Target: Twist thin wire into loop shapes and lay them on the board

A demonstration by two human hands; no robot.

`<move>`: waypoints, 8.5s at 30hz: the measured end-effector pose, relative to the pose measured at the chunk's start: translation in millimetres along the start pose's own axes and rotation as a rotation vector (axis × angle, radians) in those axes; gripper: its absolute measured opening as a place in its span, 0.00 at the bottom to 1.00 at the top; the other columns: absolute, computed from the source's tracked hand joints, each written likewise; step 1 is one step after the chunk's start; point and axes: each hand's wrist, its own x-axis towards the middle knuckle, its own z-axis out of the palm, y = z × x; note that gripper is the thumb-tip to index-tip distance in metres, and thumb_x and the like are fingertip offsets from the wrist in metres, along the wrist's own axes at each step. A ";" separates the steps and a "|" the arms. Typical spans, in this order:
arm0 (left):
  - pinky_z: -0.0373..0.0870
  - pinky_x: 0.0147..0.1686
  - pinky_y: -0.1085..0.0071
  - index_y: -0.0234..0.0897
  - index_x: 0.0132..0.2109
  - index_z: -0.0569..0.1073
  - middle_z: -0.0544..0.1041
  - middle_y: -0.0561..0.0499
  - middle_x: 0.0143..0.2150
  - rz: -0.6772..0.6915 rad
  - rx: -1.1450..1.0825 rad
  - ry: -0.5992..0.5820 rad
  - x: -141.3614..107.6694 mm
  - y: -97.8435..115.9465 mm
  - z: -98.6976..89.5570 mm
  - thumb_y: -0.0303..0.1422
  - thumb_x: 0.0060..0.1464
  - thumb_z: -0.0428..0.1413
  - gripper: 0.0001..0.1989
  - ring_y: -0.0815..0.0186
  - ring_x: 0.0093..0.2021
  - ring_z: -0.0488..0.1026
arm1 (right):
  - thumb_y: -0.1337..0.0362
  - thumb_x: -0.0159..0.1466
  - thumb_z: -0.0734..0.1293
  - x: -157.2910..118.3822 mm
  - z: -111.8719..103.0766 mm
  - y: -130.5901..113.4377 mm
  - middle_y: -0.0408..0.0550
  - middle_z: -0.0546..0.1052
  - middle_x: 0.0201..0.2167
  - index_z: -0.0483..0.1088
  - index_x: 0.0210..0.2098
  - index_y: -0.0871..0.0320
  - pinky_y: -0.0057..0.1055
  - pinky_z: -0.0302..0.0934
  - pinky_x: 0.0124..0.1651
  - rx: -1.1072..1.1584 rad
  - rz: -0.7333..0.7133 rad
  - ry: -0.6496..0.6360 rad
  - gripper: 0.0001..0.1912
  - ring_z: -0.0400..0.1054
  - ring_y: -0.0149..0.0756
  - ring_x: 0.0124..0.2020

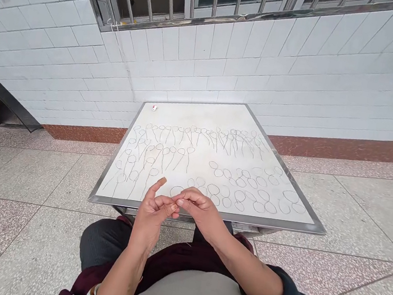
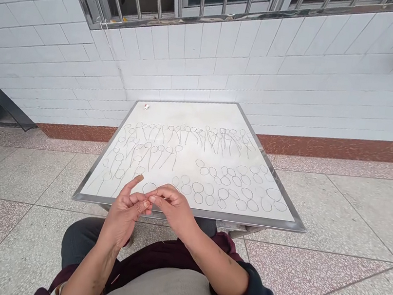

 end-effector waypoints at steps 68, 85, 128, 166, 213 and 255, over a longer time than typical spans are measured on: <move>0.60 0.21 0.75 0.44 0.66 0.55 0.74 0.52 0.33 -0.139 0.306 -0.166 -25.0 -48.5 -3.2 0.43 0.59 0.51 0.30 0.74 0.20 0.62 | 0.59 0.58 0.65 5.6 -32.5 -2.2 0.44 0.76 0.33 0.73 0.30 0.55 0.33 0.59 0.42 -0.306 0.094 0.055 0.08 0.67 0.36 0.37; 0.67 0.31 0.71 0.38 0.65 0.55 0.75 0.50 0.33 -0.057 0.317 0.006 -21.0 -59.9 -24.2 0.43 0.57 0.52 0.32 0.69 0.28 0.69 | 0.55 0.55 0.67 43.3 -28.6 24.0 0.44 0.74 0.31 0.72 0.31 0.57 0.29 0.58 0.34 -0.179 0.164 0.094 0.11 0.63 0.32 0.31; 0.64 0.32 0.67 0.32 0.63 0.61 0.76 0.43 0.38 0.360 1.801 0.260 45.3 -69.9 -84.1 0.35 0.62 0.44 0.24 0.57 0.39 0.71 | 0.64 0.62 0.63 18.9 -22.3 92.4 0.42 0.75 0.30 0.71 0.37 0.55 0.26 0.58 0.34 -0.695 0.044 -0.100 0.06 0.68 0.31 0.31; 0.65 0.47 0.66 0.38 0.56 0.68 0.76 0.44 0.47 0.044 0.369 0.071 39.0 -1.8 -2.2 0.38 0.51 0.59 0.25 0.63 0.45 0.70 | 0.59 0.63 0.61 37.4 -71.3 -0.6 0.42 0.72 0.29 0.68 0.34 0.54 0.29 0.59 0.32 -0.708 -0.051 0.236 0.06 0.65 0.32 0.29; 0.68 0.31 0.73 0.41 0.53 0.70 0.71 0.54 0.32 0.123 0.098 0.088 -5.3 -1.0 19.4 0.32 0.51 0.60 0.21 0.72 0.29 0.68 | 0.55 0.60 0.66 -6.2 -14.4 -15.6 0.39 0.67 0.26 0.67 0.37 0.55 0.25 0.54 0.26 -0.023 0.070 -0.042 0.12 0.58 0.25 0.23; 0.66 0.48 0.66 0.43 0.62 0.61 0.69 0.56 0.29 0.151 -0.099 -0.104 -15.8 1.1 5.2 0.33 0.53 0.59 0.30 0.70 0.34 0.68 | 0.56 0.63 0.62 6.7 -11.5 -11.2 0.39 0.62 0.26 0.65 0.33 0.56 0.28 0.51 0.31 -0.080 -0.007 0.076 0.10 0.53 0.29 0.26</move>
